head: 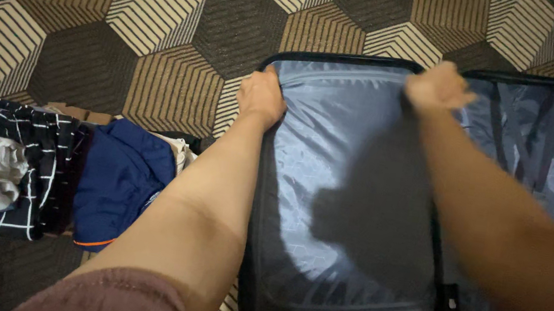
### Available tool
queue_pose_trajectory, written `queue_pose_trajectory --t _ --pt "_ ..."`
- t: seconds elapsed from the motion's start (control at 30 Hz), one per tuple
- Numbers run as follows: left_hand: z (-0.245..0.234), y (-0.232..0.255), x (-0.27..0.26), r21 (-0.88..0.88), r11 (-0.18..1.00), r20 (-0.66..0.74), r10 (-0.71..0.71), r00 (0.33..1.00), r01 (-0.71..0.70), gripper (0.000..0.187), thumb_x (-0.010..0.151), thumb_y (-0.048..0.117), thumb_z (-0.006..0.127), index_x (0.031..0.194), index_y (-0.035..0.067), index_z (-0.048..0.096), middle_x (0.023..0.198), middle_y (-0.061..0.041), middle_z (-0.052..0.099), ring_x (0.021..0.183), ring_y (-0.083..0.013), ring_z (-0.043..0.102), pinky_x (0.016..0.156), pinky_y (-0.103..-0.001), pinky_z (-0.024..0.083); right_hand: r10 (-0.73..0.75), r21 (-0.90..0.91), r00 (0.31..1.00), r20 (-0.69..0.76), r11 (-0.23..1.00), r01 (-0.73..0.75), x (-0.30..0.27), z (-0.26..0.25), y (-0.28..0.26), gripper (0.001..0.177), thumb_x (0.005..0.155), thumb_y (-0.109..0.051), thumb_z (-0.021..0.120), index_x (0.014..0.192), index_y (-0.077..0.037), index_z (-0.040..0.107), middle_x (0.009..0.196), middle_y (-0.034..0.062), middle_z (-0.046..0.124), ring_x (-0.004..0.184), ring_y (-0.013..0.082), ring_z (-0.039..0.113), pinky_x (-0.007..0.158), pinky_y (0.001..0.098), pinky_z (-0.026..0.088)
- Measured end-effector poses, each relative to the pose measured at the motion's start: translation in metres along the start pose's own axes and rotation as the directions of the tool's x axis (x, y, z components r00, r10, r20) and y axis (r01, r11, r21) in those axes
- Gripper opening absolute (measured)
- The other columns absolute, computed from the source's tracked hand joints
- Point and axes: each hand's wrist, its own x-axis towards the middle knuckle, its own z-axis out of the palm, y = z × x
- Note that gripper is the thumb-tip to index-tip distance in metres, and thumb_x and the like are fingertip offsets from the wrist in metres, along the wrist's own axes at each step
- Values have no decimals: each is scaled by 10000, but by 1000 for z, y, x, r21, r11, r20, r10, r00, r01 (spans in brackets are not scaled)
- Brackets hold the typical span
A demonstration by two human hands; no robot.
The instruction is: The person opens a suitcase and places folded clothes inside one by one. They handle shirts, pants, and socks, arranging them neatly within the suitcase compartments.
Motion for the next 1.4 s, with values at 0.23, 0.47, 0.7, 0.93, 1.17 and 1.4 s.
queue_pose_trajectory --t 0.23,0.47,0.7,0.93,1.17,1.4 --pt "19 -8 16 22 999 54 -40 998 38 416 804 149 763 1201 71 664 1216 -228 678 1169 -396 647 975 -477 538 69 -3 997 20 998 -69 11 7 26 541 785 -430 832 1172 -73 711 1258 194 684 1199 370 635 1075 549 411" --pt "20 -39 -80 -145 885 -360 369 857 -442 586 817 26 670 1377 6 496 1380 -268 531 1306 -449 483 1152 -499 392 -130 121 988 -82 983 139 -75 6 126 627 933 -507 737 1228 22 576 1138 259 668 1061 451 653 882 539 516" --pt "1 -54 -245 -111 950 103 -280 954 291 677 822 179 686 1431 18 440 1253 -307 606 1154 -479 595 991 -535 482 -237 -14 964 -121 971 238 -231 -5 229 566 956 -498 593 1190 17 599 1162 272 655 951 483 663 785 560 531" --pt "58 -86 -249 112 958 302 -286 909 265 269 833 150 648 1038 -9 718 1076 -296 711 1064 -453 693 963 -509 558 -142 -238 990 21 961 143 -255 8 259 515 977 -552 541 941 -53 665 845 230 718 759 443 711 687 543 575" --pt "30 -76 -217 131 969 297 -240 924 209 281 780 187 705 969 -18 741 1050 -310 709 1027 -466 698 943 -503 568 -97 -166 993 70 980 107 -255 1 242 511 963 -534 544 955 -37 662 824 255 725 748 472 707 693 574 564" --pt "13 -97 -90 259 966 204 -35 978 -20 362 795 279 722 988 -27 731 1070 -312 707 1045 -464 690 939 -526 557 100 -29 984 145 995 -97 -259 15 178 511 940 -528 531 1029 -40 655 920 281 726 885 491 703 819 604 539"
